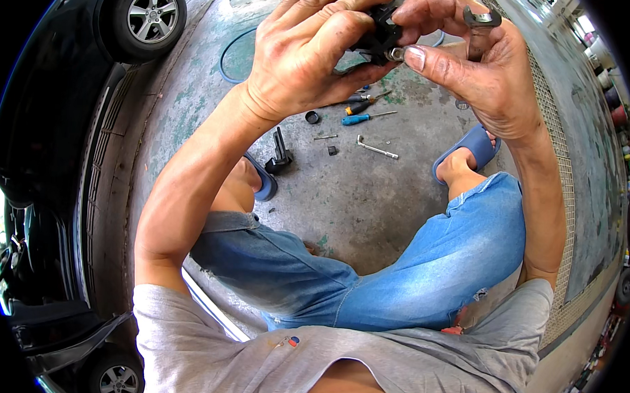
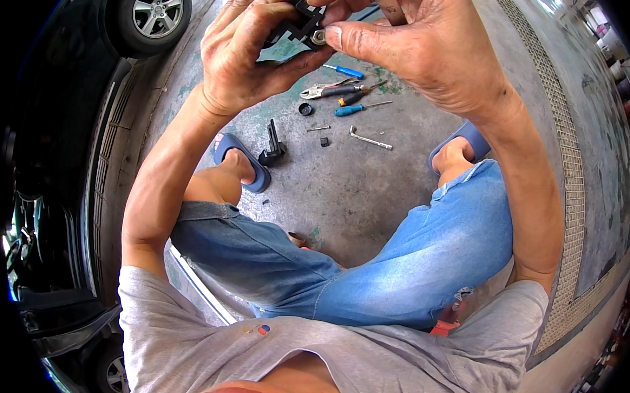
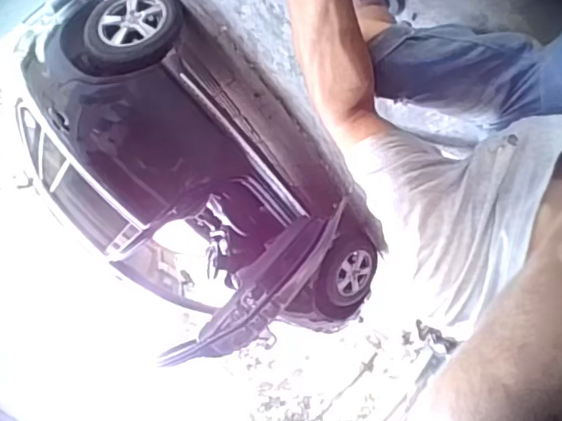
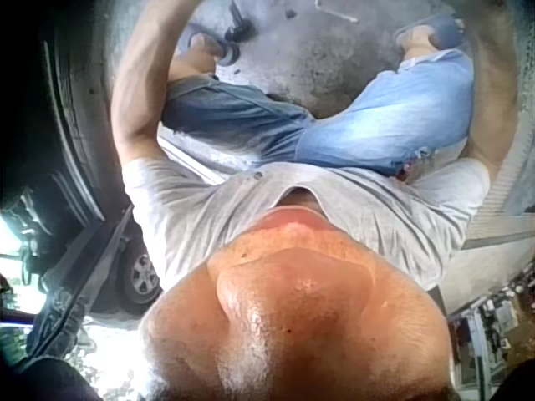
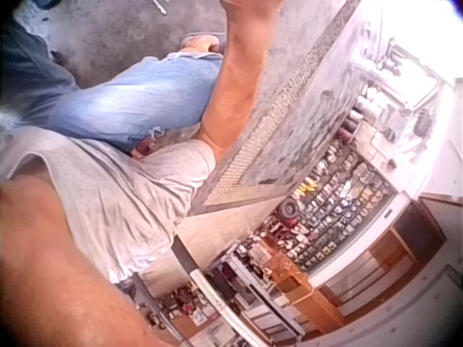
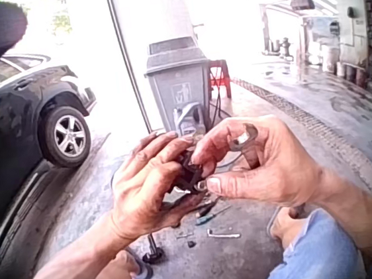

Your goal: The person unscrews and removes components from a small black mechanical housing by hand and using a wrench.

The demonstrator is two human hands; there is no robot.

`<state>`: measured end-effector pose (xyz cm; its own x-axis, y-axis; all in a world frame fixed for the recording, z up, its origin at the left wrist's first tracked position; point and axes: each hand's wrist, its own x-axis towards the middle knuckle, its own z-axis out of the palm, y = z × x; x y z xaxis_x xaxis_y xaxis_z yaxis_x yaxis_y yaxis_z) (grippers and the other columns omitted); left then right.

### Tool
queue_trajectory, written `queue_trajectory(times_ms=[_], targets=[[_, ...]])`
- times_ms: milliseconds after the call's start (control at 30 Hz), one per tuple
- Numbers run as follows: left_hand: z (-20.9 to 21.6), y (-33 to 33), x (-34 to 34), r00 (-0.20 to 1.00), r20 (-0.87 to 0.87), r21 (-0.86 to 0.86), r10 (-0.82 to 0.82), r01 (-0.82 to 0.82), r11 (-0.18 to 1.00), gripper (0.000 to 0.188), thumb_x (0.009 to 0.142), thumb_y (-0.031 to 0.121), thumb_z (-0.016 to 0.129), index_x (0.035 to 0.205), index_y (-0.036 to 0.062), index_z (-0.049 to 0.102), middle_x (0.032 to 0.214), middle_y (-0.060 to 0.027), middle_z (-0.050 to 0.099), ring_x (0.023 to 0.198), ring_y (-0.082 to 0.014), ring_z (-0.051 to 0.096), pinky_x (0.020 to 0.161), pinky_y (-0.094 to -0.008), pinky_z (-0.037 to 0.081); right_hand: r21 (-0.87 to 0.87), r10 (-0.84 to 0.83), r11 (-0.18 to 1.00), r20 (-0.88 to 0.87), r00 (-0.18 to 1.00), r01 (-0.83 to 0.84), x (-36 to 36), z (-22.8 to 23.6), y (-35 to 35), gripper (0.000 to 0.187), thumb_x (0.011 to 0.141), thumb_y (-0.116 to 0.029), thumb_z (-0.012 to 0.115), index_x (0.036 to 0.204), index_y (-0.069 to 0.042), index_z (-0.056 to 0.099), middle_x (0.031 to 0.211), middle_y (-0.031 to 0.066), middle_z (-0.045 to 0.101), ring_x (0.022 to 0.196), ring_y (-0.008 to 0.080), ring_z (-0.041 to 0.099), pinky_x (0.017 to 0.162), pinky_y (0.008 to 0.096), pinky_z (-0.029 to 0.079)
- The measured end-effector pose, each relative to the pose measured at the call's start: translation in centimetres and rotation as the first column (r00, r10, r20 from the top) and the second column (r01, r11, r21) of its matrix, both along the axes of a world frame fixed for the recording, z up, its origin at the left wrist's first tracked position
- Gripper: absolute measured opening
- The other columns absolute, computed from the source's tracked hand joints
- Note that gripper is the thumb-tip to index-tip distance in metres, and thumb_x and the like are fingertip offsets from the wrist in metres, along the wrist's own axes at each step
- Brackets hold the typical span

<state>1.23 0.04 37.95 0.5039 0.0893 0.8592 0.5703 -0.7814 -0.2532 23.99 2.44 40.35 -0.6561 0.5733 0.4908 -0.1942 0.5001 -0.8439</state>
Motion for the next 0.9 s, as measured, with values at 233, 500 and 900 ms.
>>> queue_trajectory(times_ms=[233, 500, 900], targets=[[0.04, -0.12, -0.01, 1.000, -0.003, -0.014, 0.007, -0.007, 1.000, 0.041, 0.067, 0.019, 0.088, 0.092, 0.0037, 0.060, 0.117, -0.0191, 0.068, 0.107, -0.0388, 0.067, 0.095, -0.0493, 0.051, -0.047, -0.016, 0.999, 0.009, 1.000, 0.016, 0.05, -0.21, -0.07, 0.030, 0.085, 0.004, 0.074, 0.114, 0.003, 0.064, 0.103, 0.0097, 0.067, 0.095, 0.0130, 0.066, 0.076, 0.0216, 0.059], [-0.11, -0.06, -0.07, 0.999, -0.019, -0.026, 0.038, -0.039, 0.999, 0.039, 0.067, 0.019, 0.088, 0.091, 0.0039, 0.060, 0.117, -0.0183, 0.068, 0.108, -0.0380, 0.066, 0.096, -0.0485, 0.051, -0.031, -0.005, 0.999, 0.008, 1.000, 0.005, 0.07, -0.22, 0.13, 0.030, 0.085, 0.004, 0.074, 0.114, 0.003, 0.064, 0.104, 0.0100, 0.067, 0.095, 0.0131, 0.066, 0.076, 0.0219, 0.059], [-0.14, -0.11, -0.22, 0.999, -0.024, -0.041, 0.034, -0.035, 0.999, 0.041, 0.067, 0.019, 0.088, 0.095, 0.0050, 0.061, 0.119, -0.0171, 0.067, 0.110, -0.0374, 0.065, 0.098, -0.0488, 0.050, -0.028, -0.019, 0.999, 0.023, 1.000, 0.019, 0.00, -0.28, 0.11, 0.030, 0.085, 0.003, 0.075, 0.114, 0.002, 0.065, 0.104, 0.0089, 0.067, 0.097, 0.0137, 0.065, 0.080, 0.0243, 0.058]])
